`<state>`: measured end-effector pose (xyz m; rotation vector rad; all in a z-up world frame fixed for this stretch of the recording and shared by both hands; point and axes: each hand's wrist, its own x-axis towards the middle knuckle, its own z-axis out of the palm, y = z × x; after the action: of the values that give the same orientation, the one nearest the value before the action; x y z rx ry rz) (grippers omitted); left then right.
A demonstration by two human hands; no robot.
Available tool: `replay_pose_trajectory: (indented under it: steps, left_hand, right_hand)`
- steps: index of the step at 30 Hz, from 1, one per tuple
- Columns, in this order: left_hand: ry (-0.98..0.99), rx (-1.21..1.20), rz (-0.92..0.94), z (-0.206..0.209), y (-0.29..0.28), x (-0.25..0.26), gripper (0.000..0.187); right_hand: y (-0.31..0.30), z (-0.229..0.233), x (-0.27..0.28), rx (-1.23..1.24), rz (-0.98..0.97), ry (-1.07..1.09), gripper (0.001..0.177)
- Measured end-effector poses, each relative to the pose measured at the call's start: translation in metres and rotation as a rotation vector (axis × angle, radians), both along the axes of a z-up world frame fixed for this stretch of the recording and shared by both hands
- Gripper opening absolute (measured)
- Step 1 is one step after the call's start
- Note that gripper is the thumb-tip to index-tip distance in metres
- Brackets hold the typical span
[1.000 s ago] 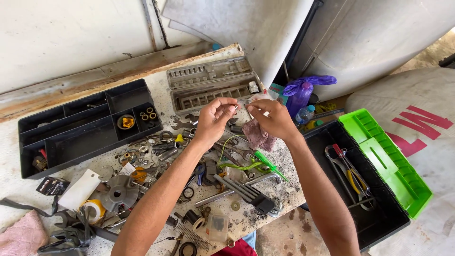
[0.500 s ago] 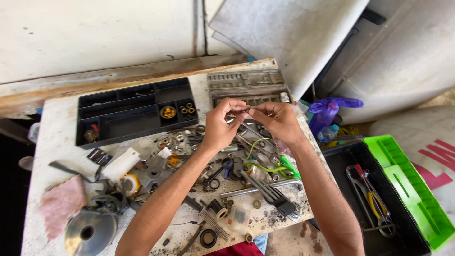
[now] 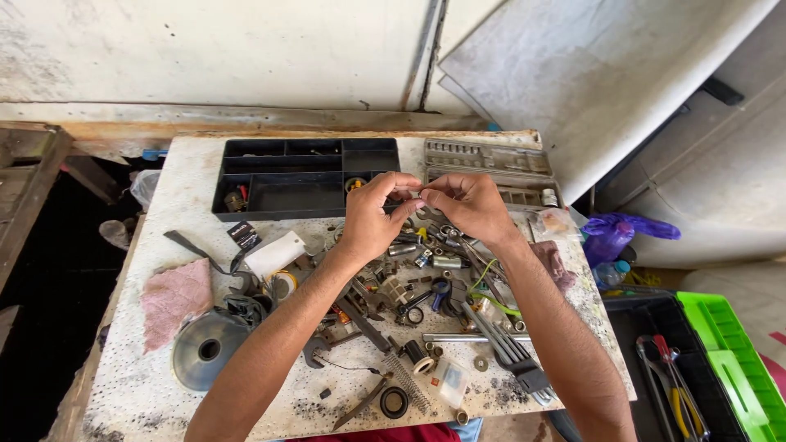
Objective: Inspecting, sorting, and assembling various mechanical parts and components on a workbench.
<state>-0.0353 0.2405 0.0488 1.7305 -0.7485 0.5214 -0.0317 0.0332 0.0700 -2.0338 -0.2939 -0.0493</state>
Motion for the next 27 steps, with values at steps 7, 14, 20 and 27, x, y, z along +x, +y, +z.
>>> replay_pose_trajectory:
  steps: [7, 14, 20, 27]
  left_hand:
    - [0.050, 0.203, 0.155, -0.019, 0.043, 0.024, 0.026]
    - [0.068, 0.376, 0.165, -0.040, 0.064, 0.068, 0.016]
    - [0.130, 0.604, 0.128, -0.055, 0.064, 0.109, 0.020]
    - [0.093, 0.891, 0.086, -0.070, 0.063, 0.150, 0.029]
  right_hand:
    - [0.019, 0.000, 0.018, -0.162, -0.026, 0.056, 0.017]
    - [0.015, -0.037, 0.060, -0.322, 0.055, -0.053, 0.016]
    - [0.021, -0.065, 0.100, -0.486, 0.169, -0.233, 0.013]
    - [0.039, -0.087, 0.143, -0.612, 0.217, -0.325, 0.012]
